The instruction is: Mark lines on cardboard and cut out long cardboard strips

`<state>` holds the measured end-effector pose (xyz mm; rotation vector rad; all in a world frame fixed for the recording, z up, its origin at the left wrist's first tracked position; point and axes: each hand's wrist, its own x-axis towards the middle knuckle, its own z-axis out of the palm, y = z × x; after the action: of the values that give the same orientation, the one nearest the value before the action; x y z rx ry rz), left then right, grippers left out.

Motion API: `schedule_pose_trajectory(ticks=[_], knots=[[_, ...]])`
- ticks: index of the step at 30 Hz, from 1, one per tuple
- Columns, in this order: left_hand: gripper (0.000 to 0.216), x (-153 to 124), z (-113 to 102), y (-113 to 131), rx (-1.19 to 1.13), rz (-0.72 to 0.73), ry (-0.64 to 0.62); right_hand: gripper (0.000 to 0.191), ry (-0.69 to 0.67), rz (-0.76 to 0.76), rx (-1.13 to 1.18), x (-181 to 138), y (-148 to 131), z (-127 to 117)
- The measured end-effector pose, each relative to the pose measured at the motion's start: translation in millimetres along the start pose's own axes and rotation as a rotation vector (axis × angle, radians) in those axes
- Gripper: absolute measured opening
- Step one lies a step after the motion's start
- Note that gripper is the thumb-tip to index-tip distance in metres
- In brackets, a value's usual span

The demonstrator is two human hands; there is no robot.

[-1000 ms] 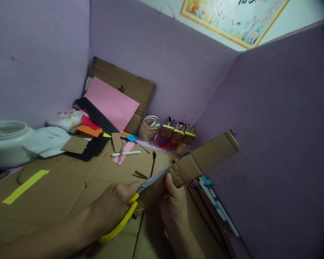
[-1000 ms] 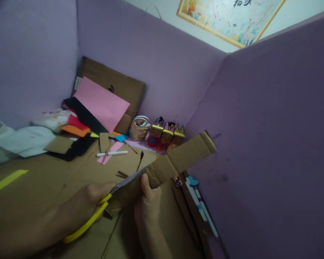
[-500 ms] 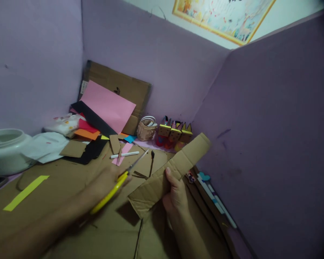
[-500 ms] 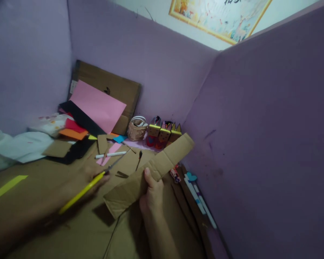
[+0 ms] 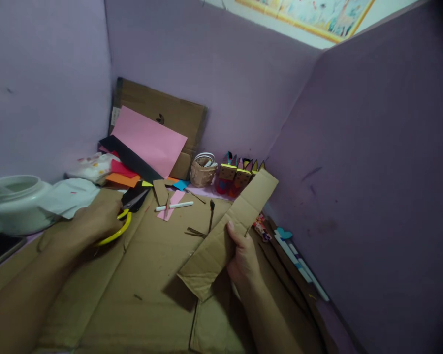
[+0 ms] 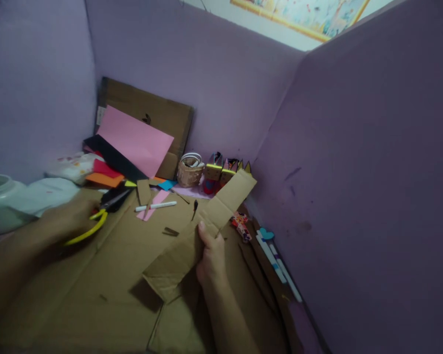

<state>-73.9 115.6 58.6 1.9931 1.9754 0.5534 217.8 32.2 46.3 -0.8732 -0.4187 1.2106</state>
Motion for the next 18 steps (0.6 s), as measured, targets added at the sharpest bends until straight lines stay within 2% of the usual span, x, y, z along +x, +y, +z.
schedule_pose_trajectory(ticks=[4,6,8,11,14,16,18], knots=[[0.035,-5,-13,10,0.145,-0.102,0.074,0.041,0.006,0.01,-0.024,3,-16,-5],[0.046,-9,-13,21,0.128,-0.117,0.143,0.038,0.025,0.037,-0.051,2,-31,-15],[0.043,-16,-5,36,0.041,-0.082,0.141,0.037,0.066,0.065,-0.08,-2,-49,-34],[0.04,-36,21,65,-0.139,0.05,-0.084,0.033,0.156,0.124,-0.119,-11,-75,-69],[0.039,-57,47,98,-0.171,0.173,-0.287,0.026,0.239,0.161,-0.131,-20,-90,-95],[0.046,-66,58,122,-0.107,0.219,-0.337,0.029,0.211,0.226,-0.153,-23,-88,-99],[0.05,-71,64,144,-0.029,0.222,-0.332,0.031,0.102,0.291,-0.178,-23,-77,-94]])
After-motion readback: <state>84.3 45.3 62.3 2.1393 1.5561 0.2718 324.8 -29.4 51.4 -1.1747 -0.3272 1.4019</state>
